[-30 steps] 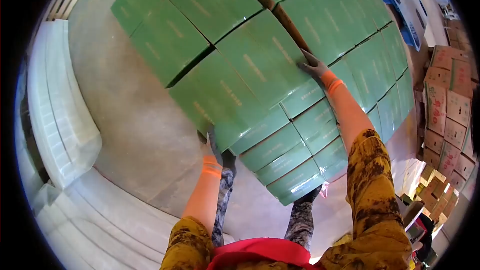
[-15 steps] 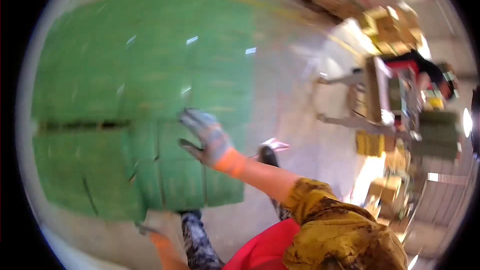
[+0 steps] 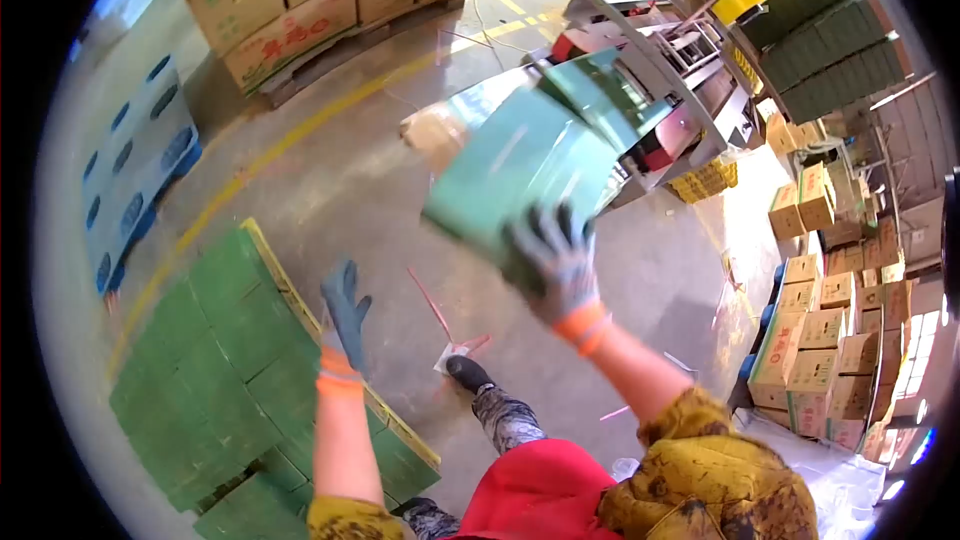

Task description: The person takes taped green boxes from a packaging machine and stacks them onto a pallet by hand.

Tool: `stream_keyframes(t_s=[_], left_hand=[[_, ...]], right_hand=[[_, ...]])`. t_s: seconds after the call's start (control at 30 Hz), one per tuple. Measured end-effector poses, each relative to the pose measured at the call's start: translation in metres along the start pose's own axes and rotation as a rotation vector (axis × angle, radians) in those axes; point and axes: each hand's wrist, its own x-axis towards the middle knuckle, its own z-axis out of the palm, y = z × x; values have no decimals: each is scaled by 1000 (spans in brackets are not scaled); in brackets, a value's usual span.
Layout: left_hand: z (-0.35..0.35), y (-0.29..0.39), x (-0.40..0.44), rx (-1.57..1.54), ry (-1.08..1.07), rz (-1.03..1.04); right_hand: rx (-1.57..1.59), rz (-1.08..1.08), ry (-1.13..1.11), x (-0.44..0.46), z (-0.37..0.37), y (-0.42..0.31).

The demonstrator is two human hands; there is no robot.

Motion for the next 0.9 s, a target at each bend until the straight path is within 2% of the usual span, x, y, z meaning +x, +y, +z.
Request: stream_keyframes(t_s=[0.03, 0.1, 0.17, 0.2, 0.23, 0.27, 0.3, 0.37, 0.43, 0.47, 0.5, 0.53, 0.6, 0.7, 0.77, 0.8, 0.87, 0.9], left_hand=[[31, 23, 8, 52, -79, -60], [73, 17, 24, 178, -322, -177], [110, 12, 1, 64, -485, -151], [121, 10, -9, 163, -408, -54], [125, 10, -18, 263, -329, 45], [132, 14, -33, 154, -228, 6], [136, 14, -52, 34, -122, -38], [118, 5, -74, -195, 55, -130], [58, -22, -62, -106, 237, -65], [33, -25, -57, -55, 325, -39], [32, -5, -54, -81, 304, -40], [44, 25, -50, -118, 289, -33], [73, 78, -34, -18, 100, 82], [105, 104, -12, 120, 130, 97], [120, 97, 1, 195, 76, 9], [122, 86, 2, 230, 52, -44], [111, 31, 17, -55, -25, -28], [116, 35, 12, 27, -42, 13]], right_hand=[[113, -69, -36, -20, -7, 10], [146, -223, -123, -46, -18, 33], [371, -299, -258, -44, -40, 55], [559, -293, -266, -33, -50, 74], [902, -211, -124, -18, -46, 98], [815, -154, 206, 15, -61, 112], [506, -124, 347, 41, -64, 132], [199, 168, 238, 94, -43, 154], [-46, 340, -102, 117, 5, 175], [-88, 307, -70, 110, 14, 177], [-135, 263, -41, 102, 18, 181], [-67, 194, -59, 86, 12, 185], [12, 43, -93, 43, -17, 202], [219, -189, -254, -10, -55, 220], [491, -33, 79, -31, -56, 226], [909, 330, 131, -45, -32, 239], [1463, 854, 27, -48, -12, 239], [1355, 834, -123, -55, -6, 233]])
